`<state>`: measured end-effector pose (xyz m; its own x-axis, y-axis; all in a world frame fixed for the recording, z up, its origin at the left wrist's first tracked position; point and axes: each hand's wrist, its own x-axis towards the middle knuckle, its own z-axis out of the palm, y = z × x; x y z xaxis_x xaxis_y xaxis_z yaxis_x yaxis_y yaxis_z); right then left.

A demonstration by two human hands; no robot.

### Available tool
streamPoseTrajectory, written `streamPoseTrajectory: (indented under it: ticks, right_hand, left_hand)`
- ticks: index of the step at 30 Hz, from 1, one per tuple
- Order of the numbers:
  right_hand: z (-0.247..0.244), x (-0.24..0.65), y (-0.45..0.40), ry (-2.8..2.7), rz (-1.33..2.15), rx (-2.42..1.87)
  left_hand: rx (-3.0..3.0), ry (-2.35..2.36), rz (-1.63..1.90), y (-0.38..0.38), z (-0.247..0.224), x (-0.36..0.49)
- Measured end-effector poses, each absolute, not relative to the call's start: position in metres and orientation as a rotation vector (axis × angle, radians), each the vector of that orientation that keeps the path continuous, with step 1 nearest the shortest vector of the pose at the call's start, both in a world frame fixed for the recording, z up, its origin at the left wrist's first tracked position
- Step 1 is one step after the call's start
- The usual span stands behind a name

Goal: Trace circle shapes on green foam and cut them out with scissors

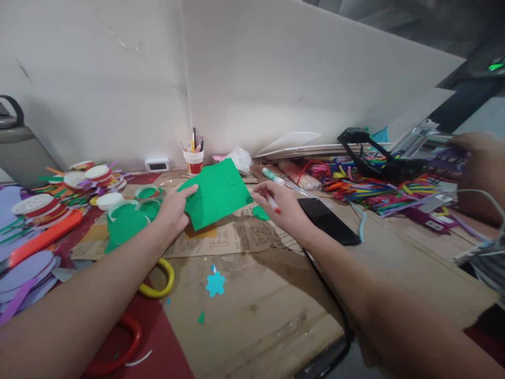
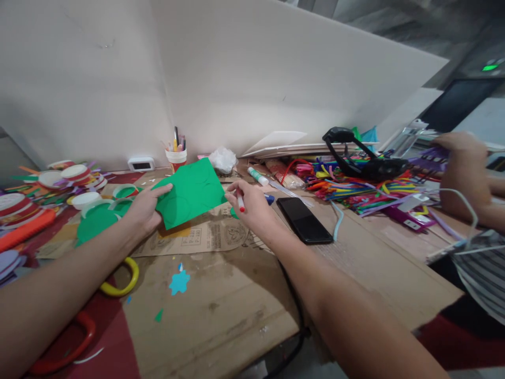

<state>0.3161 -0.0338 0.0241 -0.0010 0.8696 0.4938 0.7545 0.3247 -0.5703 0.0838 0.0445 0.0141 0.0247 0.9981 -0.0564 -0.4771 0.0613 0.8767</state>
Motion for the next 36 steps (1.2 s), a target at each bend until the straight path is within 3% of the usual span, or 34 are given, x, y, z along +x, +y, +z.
streamPoseTrajectory:
  ticks: [8, 17, 29, 36]
  right_hand:
    - [0.033, 0.294, -0.053, -2.144, 0.269, -1.277]
    - [0.010, 0.282, -0.057, -2.596, 0.272, -1.171]
    - [0.022, 0.268, -0.063, -2.380, 0.287, -1.052]
    - [0.038, 0.214, -0.086, -2.399, 0.359, -0.911]
  left_hand:
    - [0.684, 0.843, 1.401, 0.052, 0.011, 0.081]
    - [0.814, 0.754, 1.461, 0.049, 0.014, 0.082]
    - [0.912, 0.639, 1.415, 0.048, 0.023, 0.083]
    - [1.004, 0.500, 1.443, 0.043, 0.058, 0.077]
